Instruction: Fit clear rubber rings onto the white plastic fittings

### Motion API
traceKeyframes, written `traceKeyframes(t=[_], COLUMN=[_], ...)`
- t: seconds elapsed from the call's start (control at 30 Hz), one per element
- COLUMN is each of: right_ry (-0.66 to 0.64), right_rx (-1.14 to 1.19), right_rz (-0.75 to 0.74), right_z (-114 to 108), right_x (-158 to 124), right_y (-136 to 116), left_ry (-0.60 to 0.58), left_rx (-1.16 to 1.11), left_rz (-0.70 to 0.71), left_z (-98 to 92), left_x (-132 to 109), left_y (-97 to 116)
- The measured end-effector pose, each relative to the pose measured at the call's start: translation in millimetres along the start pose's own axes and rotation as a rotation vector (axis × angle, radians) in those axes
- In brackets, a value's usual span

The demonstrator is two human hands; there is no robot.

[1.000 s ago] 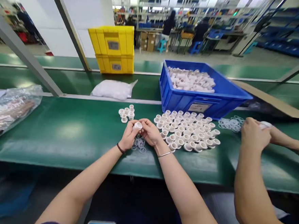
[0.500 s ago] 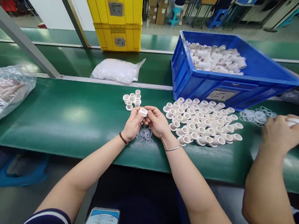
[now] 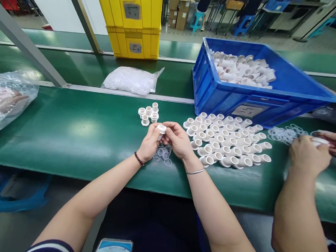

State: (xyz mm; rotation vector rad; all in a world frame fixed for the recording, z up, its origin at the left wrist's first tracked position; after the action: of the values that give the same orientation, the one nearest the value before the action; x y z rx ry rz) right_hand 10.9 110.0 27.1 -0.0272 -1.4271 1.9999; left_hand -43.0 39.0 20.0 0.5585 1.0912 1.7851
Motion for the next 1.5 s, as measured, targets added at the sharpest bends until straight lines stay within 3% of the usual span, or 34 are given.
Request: traceKeyframes(t=[0.4,0.9,1.17,1.5], right_ry=[-0.049,-0.054,0.112,0.070], right_rx=[-0.087,-0.228,-0.277,-0.360], right_rz=[0.002,-0.052,-0.112,-0.174], right_z=[-2.1,-7.0,-16.5,-3.7], right_x=[-2.9,-1.1,-1.6,-5.8], right_y=[-1.3,-0.1,0.4,-0.4], left_ry=[-0.024,0.080,0.007,0.242], left_rx=[0.024,0.110,0.097,0.213], left_rz=[0.001,-0.012,0.042,0.210], left_z=[0.5,-7.3,0.0,-18.2], left_x=[-1.2,-1.1,-1.5,-3.1], left_y=[-1.0,1.2,6.5,22.2])
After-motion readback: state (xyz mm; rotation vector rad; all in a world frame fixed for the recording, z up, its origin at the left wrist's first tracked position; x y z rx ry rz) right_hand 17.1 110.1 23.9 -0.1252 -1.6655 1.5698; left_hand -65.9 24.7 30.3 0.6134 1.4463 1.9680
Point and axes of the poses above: each hand's wrist, its own x-axis towards the middle knuckle, its own z-axis out of the palm, y = z × x, the point moved 6 cm from there along x, towards the middle knuckle, and after that the axes turned 14 degrees about -z, right-handed, at the moved point
